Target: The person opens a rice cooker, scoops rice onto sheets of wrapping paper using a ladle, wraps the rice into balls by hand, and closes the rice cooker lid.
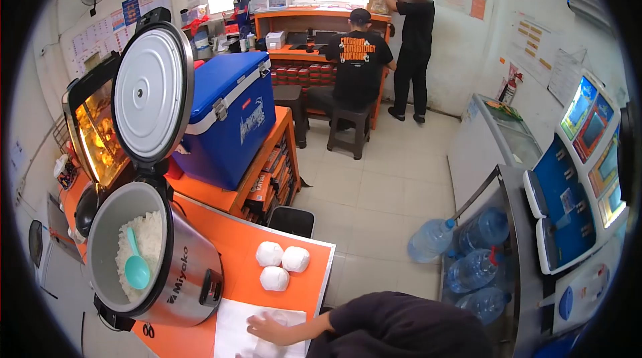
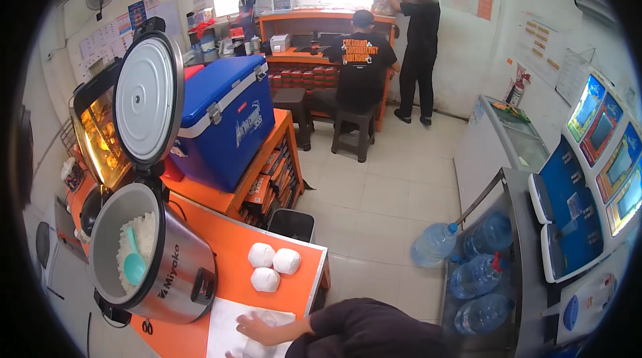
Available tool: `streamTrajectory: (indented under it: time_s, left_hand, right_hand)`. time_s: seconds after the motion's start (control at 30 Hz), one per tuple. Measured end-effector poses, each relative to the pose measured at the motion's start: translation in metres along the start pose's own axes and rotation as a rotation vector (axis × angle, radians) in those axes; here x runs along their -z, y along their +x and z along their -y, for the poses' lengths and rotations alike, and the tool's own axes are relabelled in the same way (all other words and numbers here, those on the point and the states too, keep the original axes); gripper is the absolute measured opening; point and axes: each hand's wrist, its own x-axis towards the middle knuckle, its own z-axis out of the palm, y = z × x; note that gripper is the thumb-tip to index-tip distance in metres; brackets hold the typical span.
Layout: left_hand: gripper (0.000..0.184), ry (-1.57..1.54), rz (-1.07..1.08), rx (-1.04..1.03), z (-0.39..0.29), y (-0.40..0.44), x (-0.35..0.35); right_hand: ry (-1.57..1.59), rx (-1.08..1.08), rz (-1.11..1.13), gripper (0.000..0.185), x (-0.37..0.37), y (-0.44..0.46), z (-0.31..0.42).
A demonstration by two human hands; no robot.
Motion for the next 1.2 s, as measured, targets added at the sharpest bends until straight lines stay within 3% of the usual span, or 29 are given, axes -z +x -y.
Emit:
streamTrajectory:
  time_s: [0.03, 0.07, 0.13, 0.17, 0.23, 0.27, 0.3, 0.4, 0.53, 0.63, 0.73, 0.83, 0.9, 0.97, 1.0, 1.07, 1.1, 1.13, 1.2]
  left_hand:
    - [0.035, -0.024, 0.077, -0.103, -0.009, 0.015, 0.013]
    - [0.037, -0.048, 0.152, -0.205, -0.009, 0.029, 0.018]
    - [0.036, -0.311, 0.137, -0.636, 0.032, 0.066, -0.022]
    - [0.036, -0.445, 0.123, -0.852, 0.045, 0.075, -0.036]
    - [0.037, -0.508, 0.322, -0.544, 0.029, 0.061, -0.008]
    - [0.037, -0.539, 0.422, -0.386, 0.02, 0.051, 0.002]
    - [0.034, -0.53, 0.245, -0.312, 0.039, 0.042, -0.044]
    - [0.038, -0.538, 0.041, -0.107, 0.026, -0.003, -0.043]
    - [0.044, -0.632, 0.007, -0.071, 0.005, -0.018, -0.036]
    - [0.049, -0.735, -0.01, -0.059, -0.015, -0.021, -0.032]
    - [0.054, -0.861, -0.017, -0.025, -0.033, -0.026, -0.029]
    - [0.06, -1.021, -0.057, 0.014, -0.048, -0.031, -0.028]
    - [0.063, -1.148, -0.111, 0.042, -0.06, -0.035, -0.027]
    - [0.067, -1.314, -0.176, 0.078, -0.075, -0.041, -0.022]
    - [0.069, -1.401, -0.217, 0.091, -0.082, -0.043, -0.018]
    - [0.073, -1.63, -0.322, 0.003, -0.095, -0.036, -0.008]
    - [0.065, -1.765, -0.328, -0.067, -0.097, -0.03, -0.002]
    - [0.058, -1.899, -0.326, -0.141, -0.1, -0.023, 0.004]
    - [0.052, -1.969, -0.241, 0.158, -0.096, -0.027, 0.0]
  right_hand:
    - [-0.102, 0.231, -0.098, 0.018, -0.005, 0.006, 0.0]
    - [0.006, 0.264, 0.148, 0.016, -0.01, 0.019, 0.0]
    - [0.217, 0.324, 0.637, 0.013, -0.007, 0.047, -0.007]
    - [0.153, 0.407, 0.667, 0.012, -0.004, 0.05, -0.012]
    - [0.02, 0.568, 0.725, 0.011, -0.001, 0.055, -0.02]
    - [0.099, 0.456, 0.61, 0.012, 0.0, 0.044, -0.02]
    - [0.172, 0.342, 0.495, 0.014, 0.003, 0.021, -0.023]
    - [0.372, 0.123, 0.267, 0.018, 0.004, -0.021, -0.029]
    - [0.668, -0.125, 0.221, 0.028, -0.013, -0.049, -0.025]
    - [0.589, 0.02, 0.007, 0.044, -0.016, -0.065, -0.023]
    - [0.423, -0.042, 0.044, 0.054, 0.035, -0.078, -0.01]
    - [0.88, -0.271, 0.112, 0.058, 0.004, -0.059, 0.01]
    - [1.4, -0.592, 0.144, 0.063, 0.002, -0.035, 0.019]
    - [1.287, -0.754, 0.094, 0.069, 0.005, -0.018, 0.026]
    - [1.337, -0.793, 0.153, 0.062, 0.021, -0.009, 0.021]
    - [1.41, -0.602, -0.122, 0.048, 0.058, -0.004, 0.016]
    - [1.404, -0.502, -0.235, 0.047, 0.065, -0.006, 0.016]
    - [1.542, -0.529, -0.07, 0.046, 0.09, -0.01, 0.011]
    - [1.608, -0.495, 0.063, 0.04, 0.105, -0.022, 0.005]
